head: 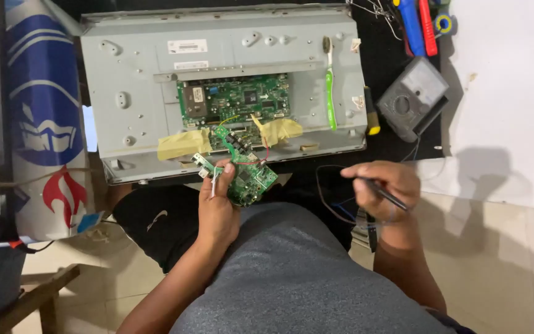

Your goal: Diagnosing faults in a television by testing internal circuit boards with a multimeter.

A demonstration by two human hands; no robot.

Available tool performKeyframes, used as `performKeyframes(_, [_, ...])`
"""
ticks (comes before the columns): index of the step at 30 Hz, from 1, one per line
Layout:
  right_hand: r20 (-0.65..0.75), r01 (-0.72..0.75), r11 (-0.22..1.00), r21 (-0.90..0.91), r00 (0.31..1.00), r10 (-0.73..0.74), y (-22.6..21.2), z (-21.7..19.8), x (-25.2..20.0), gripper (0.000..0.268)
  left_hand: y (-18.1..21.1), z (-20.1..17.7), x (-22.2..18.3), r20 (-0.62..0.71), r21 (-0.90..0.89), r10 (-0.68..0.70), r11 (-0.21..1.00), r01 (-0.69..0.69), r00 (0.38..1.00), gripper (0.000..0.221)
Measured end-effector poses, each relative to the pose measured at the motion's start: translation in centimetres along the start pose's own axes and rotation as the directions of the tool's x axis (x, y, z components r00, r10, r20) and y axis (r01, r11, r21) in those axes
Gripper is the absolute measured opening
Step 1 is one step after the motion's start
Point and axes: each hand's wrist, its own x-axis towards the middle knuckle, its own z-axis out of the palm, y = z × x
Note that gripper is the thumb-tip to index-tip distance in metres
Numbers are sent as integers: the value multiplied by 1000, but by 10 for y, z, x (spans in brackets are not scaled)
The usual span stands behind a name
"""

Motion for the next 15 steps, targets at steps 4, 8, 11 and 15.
performKeyframes(4, [94, 110, 993, 40, 989, -113, -12, 31, -1, 8, -15, -10, 11, 11, 71, 14, 997, -15, 1000, 24])
performKeyframes(8, [114, 144, 971, 193, 979, -168, -27, 66, 12, 15, -25, -13, 7, 109, 181, 41, 982, -60, 993, 35])
performKeyframes(11, [84, 179, 967, 181, 977, -197, -26, 82, 15, 16, -13, -6, -9, 237, 216, 86, 967, -138, 968, 48])
performKeyframes(15, [69, 200, 969, 144, 975, -212, -14, 89, 15, 14, 2, 0, -21, 417, 246, 163, 927, -283, 894, 69])
